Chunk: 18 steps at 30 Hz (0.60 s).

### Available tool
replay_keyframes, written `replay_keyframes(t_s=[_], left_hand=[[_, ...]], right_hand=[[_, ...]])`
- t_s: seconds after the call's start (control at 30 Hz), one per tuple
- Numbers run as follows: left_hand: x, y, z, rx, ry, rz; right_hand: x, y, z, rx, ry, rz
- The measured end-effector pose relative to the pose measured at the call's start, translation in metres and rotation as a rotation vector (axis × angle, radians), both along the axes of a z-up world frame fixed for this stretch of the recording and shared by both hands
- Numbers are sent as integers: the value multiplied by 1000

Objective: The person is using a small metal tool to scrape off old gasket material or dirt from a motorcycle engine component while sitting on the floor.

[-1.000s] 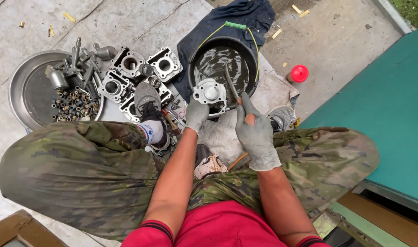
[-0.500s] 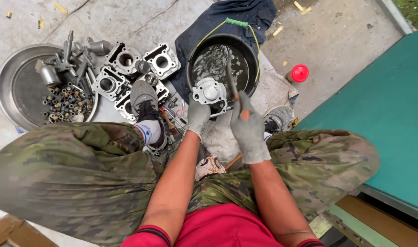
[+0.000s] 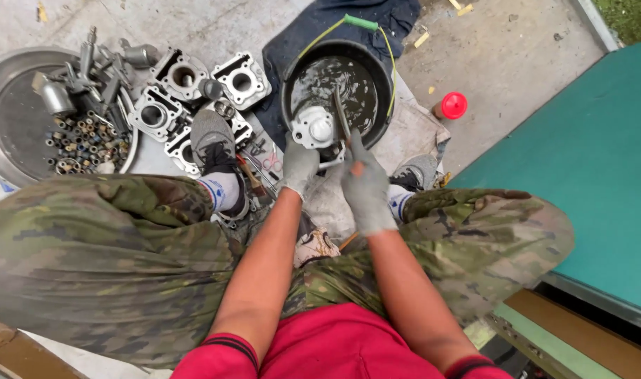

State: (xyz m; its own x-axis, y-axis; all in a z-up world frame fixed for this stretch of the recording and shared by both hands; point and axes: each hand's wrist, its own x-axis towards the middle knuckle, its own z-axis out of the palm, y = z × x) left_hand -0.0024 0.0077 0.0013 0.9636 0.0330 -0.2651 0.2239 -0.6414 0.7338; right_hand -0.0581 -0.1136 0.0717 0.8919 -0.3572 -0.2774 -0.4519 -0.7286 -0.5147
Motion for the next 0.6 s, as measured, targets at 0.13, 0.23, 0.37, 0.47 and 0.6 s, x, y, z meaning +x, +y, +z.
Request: replay_keyframes(t_s=[0.13,0.23,0.37,0.47,0.6], left_hand=[[6,-9,-61,77,-136,-55],[2,-2,-45,47,-73,-2],[3,-11,-68,106,-79,-39],[8,-14,-98,410,-329,-320],[8,1,-9,-131,178,153]], right_hand=[[23,-4,-44,-200,-26,37],[5,-13,-17,-109,48,-16],[-1,-12,-47,-235,138,30],[16,-6,-59,-272,147,66],[3,-8,-19,-240,205,57]])
